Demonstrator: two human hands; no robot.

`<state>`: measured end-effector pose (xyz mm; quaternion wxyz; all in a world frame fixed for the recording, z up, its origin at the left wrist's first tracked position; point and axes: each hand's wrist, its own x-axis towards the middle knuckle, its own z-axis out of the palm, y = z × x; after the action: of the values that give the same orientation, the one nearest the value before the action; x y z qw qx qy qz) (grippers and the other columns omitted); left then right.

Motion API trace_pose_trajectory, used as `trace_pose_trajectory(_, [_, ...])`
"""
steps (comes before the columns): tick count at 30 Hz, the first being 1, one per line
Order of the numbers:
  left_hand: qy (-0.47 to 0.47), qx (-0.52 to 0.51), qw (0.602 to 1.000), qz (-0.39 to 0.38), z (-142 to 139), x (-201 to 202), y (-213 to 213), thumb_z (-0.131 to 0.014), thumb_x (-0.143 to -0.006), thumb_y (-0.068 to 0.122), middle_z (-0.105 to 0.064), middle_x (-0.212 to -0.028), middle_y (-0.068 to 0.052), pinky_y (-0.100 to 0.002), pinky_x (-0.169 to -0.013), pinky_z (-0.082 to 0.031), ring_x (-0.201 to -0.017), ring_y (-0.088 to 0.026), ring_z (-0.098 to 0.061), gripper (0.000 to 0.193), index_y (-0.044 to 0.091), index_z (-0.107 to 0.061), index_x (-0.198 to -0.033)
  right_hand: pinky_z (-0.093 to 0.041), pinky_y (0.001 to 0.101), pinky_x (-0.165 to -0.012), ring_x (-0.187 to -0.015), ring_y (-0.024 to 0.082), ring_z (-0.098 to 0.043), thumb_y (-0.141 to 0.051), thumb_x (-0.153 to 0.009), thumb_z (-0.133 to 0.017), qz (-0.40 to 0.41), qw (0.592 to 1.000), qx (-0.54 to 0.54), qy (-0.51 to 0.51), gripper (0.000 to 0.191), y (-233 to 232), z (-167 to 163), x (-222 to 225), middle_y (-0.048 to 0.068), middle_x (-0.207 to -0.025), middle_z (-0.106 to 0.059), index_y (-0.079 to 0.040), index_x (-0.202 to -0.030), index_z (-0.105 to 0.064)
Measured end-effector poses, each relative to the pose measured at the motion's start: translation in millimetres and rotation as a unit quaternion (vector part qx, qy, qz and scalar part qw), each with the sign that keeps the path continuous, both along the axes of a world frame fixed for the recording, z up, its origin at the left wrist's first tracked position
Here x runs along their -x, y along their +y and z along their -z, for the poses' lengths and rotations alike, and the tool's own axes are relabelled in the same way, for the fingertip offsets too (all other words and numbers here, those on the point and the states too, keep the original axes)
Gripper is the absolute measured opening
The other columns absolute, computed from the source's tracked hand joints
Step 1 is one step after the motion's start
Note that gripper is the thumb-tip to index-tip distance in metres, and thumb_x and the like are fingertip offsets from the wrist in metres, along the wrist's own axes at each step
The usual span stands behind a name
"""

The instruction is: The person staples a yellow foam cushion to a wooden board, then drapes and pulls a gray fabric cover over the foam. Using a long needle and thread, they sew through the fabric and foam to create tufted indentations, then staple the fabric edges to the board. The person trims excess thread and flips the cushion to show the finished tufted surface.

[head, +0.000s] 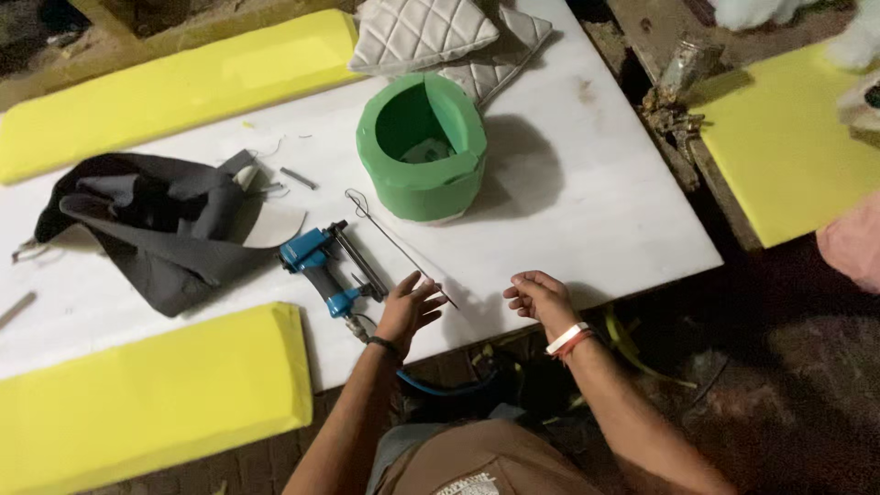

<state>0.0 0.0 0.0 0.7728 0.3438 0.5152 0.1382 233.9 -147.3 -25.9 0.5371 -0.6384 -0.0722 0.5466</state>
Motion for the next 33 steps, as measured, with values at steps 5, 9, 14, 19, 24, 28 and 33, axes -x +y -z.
trace_pose_trajectory(5, [-0.001,-0.045,0.999,0.003,-10.0,41.5,-19.4,-0.067,-0.094,0.028,-0.069,-0.133,-0.011,-0.042,-0.1,-0.053,-0.115,-0.024,-0.07,0.054,0.005,-0.059,-0.142,-0.053,0.0284,-0.066,-0.071,0.013,-0.065,-0.022,-0.095,-0.066,-0.058,0.998,-0.004,0.012,0.015,10.1,-21.5,41.8,0.006,-0.087,-0.074,-0.008,-0.1,-0.068])
trace_pose_trajectory(9, [0.0,-0.066,0.997,-0.032,-8.6,82.9,-29.0,-0.066,-0.094,0.028,-0.071,-0.129,-0.007,-0.039,-0.098,-0.053,-0.112,-0.02,-0.071,0.049,0.008,-0.061,-0.139,-0.052,0.0283,-0.066,-0.071,0.012,-0.065,-0.023,-0.097,-0.065,-0.167,0.985,-0.016,0.035,0.018,26.5,-26.2,93.5,0.007,-0.087,-0.073,-0.006,-0.102,-0.066])
trace_pose_trajectory(14, [-0.06,-0.093,0.992,-0.064,-15.9,150.6,-36.0,-0.066,-0.096,0.021,-0.076,-0.116,-0.01,-0.033,-0.082,-0.054,-0.098,-0.02,-0.073,0.042,0.002,-0.065,-0.134,-0.053,0.0286,-0.066,-0.071,0.014,-0.065,-0.022,-0.096,-0.064,-0.252,0.966,-0.051,0.039,0.019,47.2,-46.5,161.2,0.008,-0.088,-0.074,-0.005,-0.105,-0.067])
trace_pose_trajectory(19, [-0.057,-0.112,0.981,-0.145,-25.4,226.9,-35.2,-0.067,-0.097,0.016,-0.076,-0.112,-0.009,-0.03,-0.081,-0.059,-0.092,-0.018,-0.073,0.038,0.001,-0.065,-0.132,-0.056,0.0297,-0.071,-0.074,0.014,-0.067,-0.021,-0.096,-0.063,-0.304,0.951,-0.053,-0.008,0.019,73.9,-78.6,225.0,0.009,-0.089,-0.074,-0.006,-0.107,-0.067])
trace_pose_trajectory(24, [-0.109,-0.142,0.961,-0.21,-26.1,325.2,-34.7,-0.067,-0.097,0.016,-0.076,-0.108,-0.011,-0.03,-0.076,-0.059,-0.086,-0.017,-0.073,0.036,0.0,-0.065,-0.13,-0.054,0.031,-0.07,-0.074,0.015,-0.066,-0.022,-0.097,-0.063,-0.364,0.928,-0.074,-0.036,0.019,98.8,-107.3,317.0,0.01,-0.089,-0.074,-0.006,-0.106,-0.068])
trace_pose_trajectory(28, [-0.108,-0.136,0.947,-0.272,-17.6,442.7,-53.2,-0.066,-0.1,0.018,-0.076,-0.108,-0.008,-0.027,-0.071,-0.057,-0.087,-0.013,-0.073,0.034,0.004,-0.065,-0.13,-0.054,0.031,-0.071,-0.074,0.016,-0.067,-0.023,-0.095,-0.065,-0.399,0.913,-0.079,-0.021,0.022,107.7,-126.5,426.8,0.009,-0.089,-0.074,-0.005,-0.107,-0.068])
trace_pose_trajectory(33, [-0.064,-0.173,0.918,-0.351,-16.7,574.9,-76.0,-0.065,-0.099,0.021,-0.078,-0.108,-0.008,-0.024,-0.061,-0.05,-0.084,-0.014,-0.074,0.034,0.006,-0.067,-0.129,-0.053,0.0293,-0.073,-0.078,0.014,-0.067,-0.025,-0.094,-0.067,-0.478,0.874,-0.059,-0.061,0.025,116.8,-151.5,552.4,0.007,-0.09,-0.074,-0.006,-0.109,-0.068])
